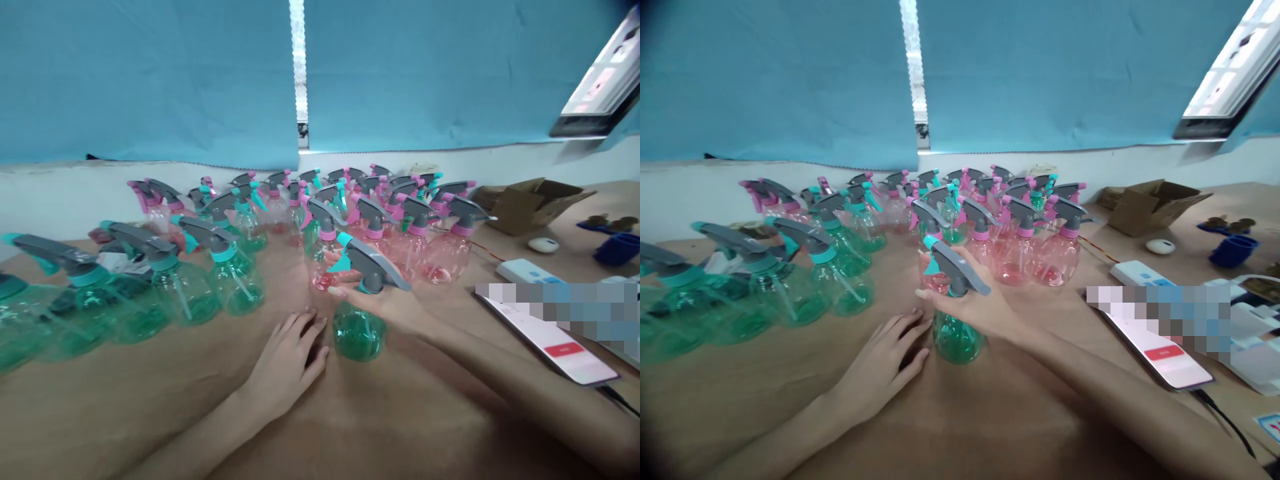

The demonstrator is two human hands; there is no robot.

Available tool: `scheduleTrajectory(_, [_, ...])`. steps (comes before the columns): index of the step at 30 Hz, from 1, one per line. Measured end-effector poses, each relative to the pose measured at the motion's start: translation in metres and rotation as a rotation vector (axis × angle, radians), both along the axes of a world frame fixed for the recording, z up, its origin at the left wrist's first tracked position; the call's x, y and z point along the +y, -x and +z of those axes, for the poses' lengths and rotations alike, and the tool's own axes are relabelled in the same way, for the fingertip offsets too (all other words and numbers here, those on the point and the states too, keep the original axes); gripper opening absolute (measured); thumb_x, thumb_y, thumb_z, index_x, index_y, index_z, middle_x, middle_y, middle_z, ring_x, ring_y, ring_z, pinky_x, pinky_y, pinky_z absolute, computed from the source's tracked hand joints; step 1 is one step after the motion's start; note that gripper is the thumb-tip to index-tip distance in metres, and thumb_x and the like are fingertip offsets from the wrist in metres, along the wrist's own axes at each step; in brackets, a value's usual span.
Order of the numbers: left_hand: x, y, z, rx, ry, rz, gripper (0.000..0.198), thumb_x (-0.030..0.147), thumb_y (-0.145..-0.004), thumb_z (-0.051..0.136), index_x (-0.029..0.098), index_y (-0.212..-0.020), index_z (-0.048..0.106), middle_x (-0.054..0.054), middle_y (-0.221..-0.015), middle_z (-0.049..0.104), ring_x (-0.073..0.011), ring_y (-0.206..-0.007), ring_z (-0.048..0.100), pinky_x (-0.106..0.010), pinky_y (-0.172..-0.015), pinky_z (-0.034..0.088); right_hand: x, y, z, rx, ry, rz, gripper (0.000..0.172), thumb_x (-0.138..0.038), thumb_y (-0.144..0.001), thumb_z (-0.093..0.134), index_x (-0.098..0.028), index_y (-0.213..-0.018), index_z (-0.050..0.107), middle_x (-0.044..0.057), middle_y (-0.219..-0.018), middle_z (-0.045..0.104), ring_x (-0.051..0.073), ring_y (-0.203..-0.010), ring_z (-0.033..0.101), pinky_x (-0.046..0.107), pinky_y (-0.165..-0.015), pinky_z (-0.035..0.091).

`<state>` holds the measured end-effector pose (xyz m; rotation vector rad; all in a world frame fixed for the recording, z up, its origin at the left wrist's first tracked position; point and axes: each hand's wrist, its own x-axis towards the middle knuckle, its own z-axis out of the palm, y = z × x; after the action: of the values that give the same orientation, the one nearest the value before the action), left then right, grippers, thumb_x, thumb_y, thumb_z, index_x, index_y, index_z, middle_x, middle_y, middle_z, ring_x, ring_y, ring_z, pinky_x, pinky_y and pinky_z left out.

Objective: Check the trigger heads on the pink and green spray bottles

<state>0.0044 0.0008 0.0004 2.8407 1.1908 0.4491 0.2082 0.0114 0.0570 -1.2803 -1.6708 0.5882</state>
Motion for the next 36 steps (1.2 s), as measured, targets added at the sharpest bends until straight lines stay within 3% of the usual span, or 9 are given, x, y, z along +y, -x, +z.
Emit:
scheduleTrajectory(3, [-0.001,-0.001,0.002,0.003,0.005,0.004,0.037,0.026,-0.092,0.047,0.015,-0.127,0.051,-0.014,-0.127,0.053,-0.0294,-0.118,0.046,-0.048,-0.095,0.04,-0.004,0.0,0.003,0.042,0.05,0.019,0.035,-0.056,-0.069,0.067,-0.026,-0.086,0.065,0.002,-0.088,0.07,0.023,-0.087,0.064,0.04,-0.078,0.054])
scheduleTrajectory(7, [-0.002,-0.001,0.004,0.009,0.003,0.0,0.037,0.026,-0.092,0.047,0.015,-0.127,0.05,-0.013,-0.126,0.054,-0.029,-0.117,0.048,-0.047,-0.094,0.041,-0.013,-0.003,0.003,-0.022,0.058,0.027,0.034,-0.056,-0.068,0.067,-0.023,-0.073,0.061,0.002,-0.077,0.068,0.023,-0.079,0.065,0.042,-0.073,0.053])
scheduleTrajectory(10, [-0.003,0.001,0.004,0.01,-0.005,0.005,0.036,0.026,-0.093,0.047,0.013,-0.126,0.051,-0.014,-0.127,0.054,-0.0293,-0.117,0.047,-0.047,-0.095,0.04,-0.024,-0.011,0.004,-0.049,0.039,0.027,0.036,-0.05,-0.067,0.072,-0.024,-0.09,0.06,0.003,-0.089,0.069,0.025,-0.087,0.065,0.043,-0.076,0.052])
scheduleTrajectory(13, [-0.007,0.007,0.003,0.007,-0.012,0.011,0.036,0.026,-0.093,0.047,0.013,-0.126,0.052,-0.014,-0.127,0.054,-0.0293,-0.119,0.047,-0.047,-0.096,0.04,-0.038,-0.021,0.007,-0.092,0.011,-0.003,0.063,-0.045,-0.062,0.077,-0.025,-0.114,0.049,0.007,-0.11,0.064,0.026,-0.096,0.063,0.044,-0.081,0.051])
scheduleTrajectory(19, [-0.015,0.035,0.002,-0.007,-0.021,0.009,0.035,0.023,-0.092,0.048,0.013,-0.125,0.052,-0.013,-0.128,0.053,-0.0278,-0.122,0.045,-0.045,-0.098,0.039,-0.052,-0.027,0.011,-0.338,0.02,-0.048,0.05,-0.046,-0.072,0.068,-0.021,-0.111,0.052,0.009,-0.099,0.066,0.026,-0.087,0.064,0.042,-0.072,0.052])
scheduleTrajectory(28, [-0.02,0.074,0.005,-0.001,-0.005,0.064,0.036,0.026,-0.094,0.046,0.014,-0.127,0.051,-0.012,-0.129,0.053,-0.027,-0.121,0.046,-0.045,-0.097,0.04,-0.024,0.017,0.004,-0.397,-0.04,-0.053,0.054,-0.052,-0.075,0.064,-0.021,-0.118,0.052,0.009,-0.107,0.064,0.025,-0.096,0.061,0.04,-0.077,0.048])
scheduleTrajectory(36, [-0.022,0.077,0.002,-0.021,-0.04,0.073,0.033,0.023,-0.091,0.046,0.014,-0.122,0.054,-0.012,-0.126,0.055,-0.0285,-0.118,0.048,-0.046,-0.094,0.041,0.02,0.065,0.005,-0.51,-0.12,-0.071,0.059,-0.058,-0.079,0.056,-0.015,-0.118,0.052,0.011,-0.102,0.067,0.027,-0.087,0.064,0.039,-0.071,0.047])
